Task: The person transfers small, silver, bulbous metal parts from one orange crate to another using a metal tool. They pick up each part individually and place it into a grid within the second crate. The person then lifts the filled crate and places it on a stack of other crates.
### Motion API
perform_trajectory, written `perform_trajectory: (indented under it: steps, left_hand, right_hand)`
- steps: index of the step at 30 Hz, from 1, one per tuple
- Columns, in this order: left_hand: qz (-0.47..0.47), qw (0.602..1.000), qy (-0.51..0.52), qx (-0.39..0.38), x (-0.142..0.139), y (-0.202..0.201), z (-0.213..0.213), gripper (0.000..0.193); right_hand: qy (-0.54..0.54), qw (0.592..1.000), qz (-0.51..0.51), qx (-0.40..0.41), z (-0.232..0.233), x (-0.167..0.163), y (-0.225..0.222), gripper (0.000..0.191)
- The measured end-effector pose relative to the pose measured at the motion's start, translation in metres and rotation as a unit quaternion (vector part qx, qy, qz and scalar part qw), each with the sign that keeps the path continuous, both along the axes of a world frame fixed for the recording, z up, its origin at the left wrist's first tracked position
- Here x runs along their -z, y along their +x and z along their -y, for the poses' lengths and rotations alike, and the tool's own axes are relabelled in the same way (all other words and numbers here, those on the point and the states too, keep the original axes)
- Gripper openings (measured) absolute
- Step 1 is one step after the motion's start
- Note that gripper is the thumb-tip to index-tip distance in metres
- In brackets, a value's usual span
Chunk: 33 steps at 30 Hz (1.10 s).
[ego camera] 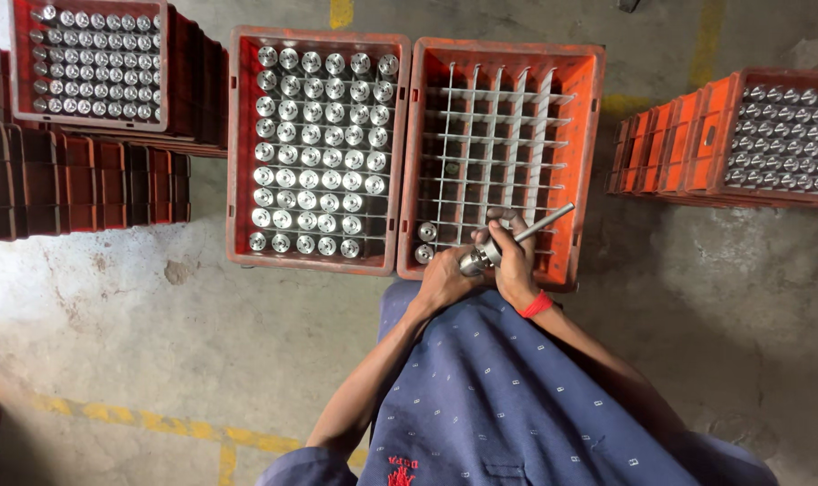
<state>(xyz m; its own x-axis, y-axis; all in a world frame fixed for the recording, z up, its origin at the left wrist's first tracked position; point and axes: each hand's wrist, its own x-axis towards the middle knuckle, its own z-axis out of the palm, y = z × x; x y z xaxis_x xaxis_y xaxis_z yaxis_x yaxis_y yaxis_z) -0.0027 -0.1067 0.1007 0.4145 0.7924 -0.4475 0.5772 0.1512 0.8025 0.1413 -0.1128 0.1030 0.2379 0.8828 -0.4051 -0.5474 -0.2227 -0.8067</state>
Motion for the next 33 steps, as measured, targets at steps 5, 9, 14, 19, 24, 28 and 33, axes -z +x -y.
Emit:
perform_trajectory:
  steps: [5, 9, 14, 19, 24, 28, 33]
  left_hand:
    - [-0.012, 0.999, -0.025, 0.044, 0.003, 0.014, 0.000, 0.047]
    - [0.082, 0.996, -0.031, 0.035, -0.004, 0.007, 0.002, 0.056]
    - [-0.090, 0.990, 0.064, 0.091, -0.009, -0.032, -0.004, 0.061]
    - [-0.083, 0.924, 0.330, 0.171, 0.014, -0.061, 0.001, 0.054]
    - [-0.042, 0.963, 0.245, 0.108, 0.034, -0.077, 0.004, 0.038]
    - [-0.123, 0.943, 0.308, -0.030, 0.032, -0.113, -0.027, 0.018]
    - [-0.198, 0.886, 0.397, -0.138, 0.046, -0.135, -0.091, 0.040]
  right_hand:
    - [0.031, 0.998, 0.019, -0.060, 0.008, 0.001, 0.010, 0.014]
    - [-0.031, 0.996, -0.042, -0.070, 0.006, 0.014, 0.027, 0.019]
    - [-0.053, 0.993, -0.095, 0.052, -0.001, 0.042, 0.054, 0.018]
    - [-0.047, 0.993, -0.085, 0.068, 0.011, 0.060, 0.060, 0.016]
    - [-0.053, 0.992, -0.086, 0.069, 0.022, 0.066, 0.047, 0.019]
    - [-0.054, 0.992, -0.079, 0.079, 0.029, 0.069, 0.041, 0.020]
    - [-0.058, 0.995, -0.050, 0.069, 0.032, 0.072, 0.034, 0.019]
